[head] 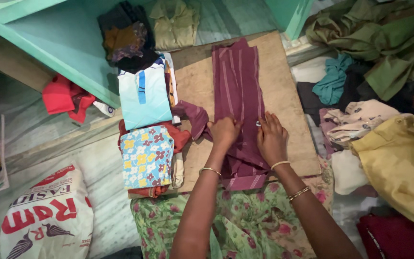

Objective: The person folds a maroon shirt and a light-blue shirt on a wooden board, smoothing each one out by hand, and then begins to fold a yellow garment.

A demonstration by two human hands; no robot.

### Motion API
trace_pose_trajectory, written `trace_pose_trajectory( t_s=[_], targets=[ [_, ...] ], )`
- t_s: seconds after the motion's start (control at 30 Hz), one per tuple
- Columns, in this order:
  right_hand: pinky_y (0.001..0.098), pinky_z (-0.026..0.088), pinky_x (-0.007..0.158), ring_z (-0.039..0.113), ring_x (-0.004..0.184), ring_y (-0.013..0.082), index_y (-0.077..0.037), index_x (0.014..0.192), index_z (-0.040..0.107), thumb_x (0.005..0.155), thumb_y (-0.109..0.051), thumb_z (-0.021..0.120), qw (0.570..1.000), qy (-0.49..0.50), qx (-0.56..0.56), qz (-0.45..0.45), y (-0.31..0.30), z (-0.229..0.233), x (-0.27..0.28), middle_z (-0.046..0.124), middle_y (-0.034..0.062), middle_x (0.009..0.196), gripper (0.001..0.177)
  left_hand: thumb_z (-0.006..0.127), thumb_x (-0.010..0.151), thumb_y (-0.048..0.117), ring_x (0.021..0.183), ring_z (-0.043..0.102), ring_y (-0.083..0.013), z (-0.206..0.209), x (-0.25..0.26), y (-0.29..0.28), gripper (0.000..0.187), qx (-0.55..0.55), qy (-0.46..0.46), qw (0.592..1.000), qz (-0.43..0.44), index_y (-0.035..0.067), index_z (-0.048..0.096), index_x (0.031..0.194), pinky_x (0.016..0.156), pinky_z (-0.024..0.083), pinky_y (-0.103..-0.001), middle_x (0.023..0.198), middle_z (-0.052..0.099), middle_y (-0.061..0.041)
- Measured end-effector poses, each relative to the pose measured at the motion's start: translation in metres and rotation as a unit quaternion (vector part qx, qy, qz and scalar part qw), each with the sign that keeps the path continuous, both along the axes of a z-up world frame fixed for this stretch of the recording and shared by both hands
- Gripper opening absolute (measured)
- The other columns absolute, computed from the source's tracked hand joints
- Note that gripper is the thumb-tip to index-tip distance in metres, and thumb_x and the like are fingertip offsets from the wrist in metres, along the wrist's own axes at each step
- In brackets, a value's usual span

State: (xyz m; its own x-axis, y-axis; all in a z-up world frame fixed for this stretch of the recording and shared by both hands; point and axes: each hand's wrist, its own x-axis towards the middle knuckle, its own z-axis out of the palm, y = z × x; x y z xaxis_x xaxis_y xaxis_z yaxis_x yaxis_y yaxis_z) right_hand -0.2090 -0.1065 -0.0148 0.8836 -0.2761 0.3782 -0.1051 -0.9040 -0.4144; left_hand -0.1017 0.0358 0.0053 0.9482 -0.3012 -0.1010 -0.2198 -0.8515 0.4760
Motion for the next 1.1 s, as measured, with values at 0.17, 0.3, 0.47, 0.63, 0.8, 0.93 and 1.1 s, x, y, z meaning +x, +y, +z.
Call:
trace_pose_trajectory(
  t_s=[0.17,0.3,0.47,0.63,0.8,0.93,1.1],
  targets=[
    [0.0487,0.033,0.118,0.037,0.151,0.0318,0.000,0.149,0.052,0.096,-0.012,0.054,0.998,-0.009,-0.028,0.048,0.005,0.019,0.011,0.042,0.0204,0.162,0.054,0.072,0.088,0.044,0.079,0.072,-0.0298,-0.001,0.003,0.003,0.030,-0.005,-0.033,0.999,-0.005,0.014,0.074,0.091,0.097,0.035,-0.048,0.079,0.075,-0.009],
    [0.0485,0.029,0.119,0.033,0.153,0.0330,0.002,0.153,0.042,0.101,-0.024,0.052,0.992,0.039,-0.080,0.085,0.012,0.017,0.036,0.038,0.0219,0.163,0.059,0.073,0.086,0.043,0.083,0.072,-0.0303,-0.015,0.005,0.007,0.027,0.006,-0.005,1.000,0.008,0.016,0.076,0.090,0.090,0.037,-0.049,0.082,0.074,-0.010],
    [0.0498,0.028,0.119,0.033,0.151,0.0311,0.002,0.152,0.043,0.100,-0.035,0.050,0.990,0.087,-0.077,0.079,0.015,0.004,0.037,0.039,0.0191,0.160,0.063,0.070,0.091,0.045,0.089,0.071,-0.0320,-0.007,0.003,0.012,0.033,0.019,-0.006,1.000,0.008,0.013,0.075,0.096,0.090,0.039,-0.048,0.089,0.074,-0.012],
    [0.0505,0.027,0.120,0.033,0.152,0.0305,0.003,0.152,0.042,0.096,-0.030,0.051,0.992,0.063,-0.069,0.081,0.010,-0.012,0.038,0.040,0.0185,0.161,0.066,0.065,0.100,0.026,0.104,0.064,-0.0382,0.001,0.003,-0.004,0.028,-0.139,-0.157,0.978,0.000,0.002,0.068,0.114,0.093,0.048,-0.049,0.109,0.067,-0.019],
    [0.0515,0.028,0.121,0.035,0.151,0.0417,0.005,0.147,0.047,0.094,-0.027,0.056,0.981,0.050,-0.159,0.097,0.004,-0.023,0.034,0.043,0.0281,0.156,0.063,0.061,0.100,0.025,0.137,0.052,-0.0405,-0.028,0.006,-0.060,0.045,-0.186,-0.218,0.948,-0.138,-0.003,0.058,0.135,0.113,0.044,-0.046,0.143,0.056,-0.023],
    [0.0585,0.025,0.117,0.040,0.141,0.0441,0.003,0.141,0.055,0.094,-0.022,0.055,0.992,0.015,0.032,0.125,0.008,-0.008,0.030,0.052,0.0244,0.149,0.053,0.046,0.104,0.050,0.155,0.020,-0.0377,-0.037,0.023,-0.077,0.075,-0.008,-0.073,0.983,-0.169,-0.005,0.034,0.153,0.122,0.019,-0.052,0.166,0.025,-0.023],
    [0.0556,0.027,0.116,0.043,0.138,0.0449,0.005,0.133,0.059,0.090,-0.025,0.057,0.992,0.014,0.002,0.128,0.013,0.008,0.032,0.055,0.0294,0.143,0.052,0.032,0.101,0.061,0.158,0.007,-0.0345,-0.027,0.054,-0.088,0.086,0.063,-0.022,0.982,-0.174,0.001,0.018,0.162,0.125,0.007,-0.051,0.171,0.012,-0.017]
  ],
)
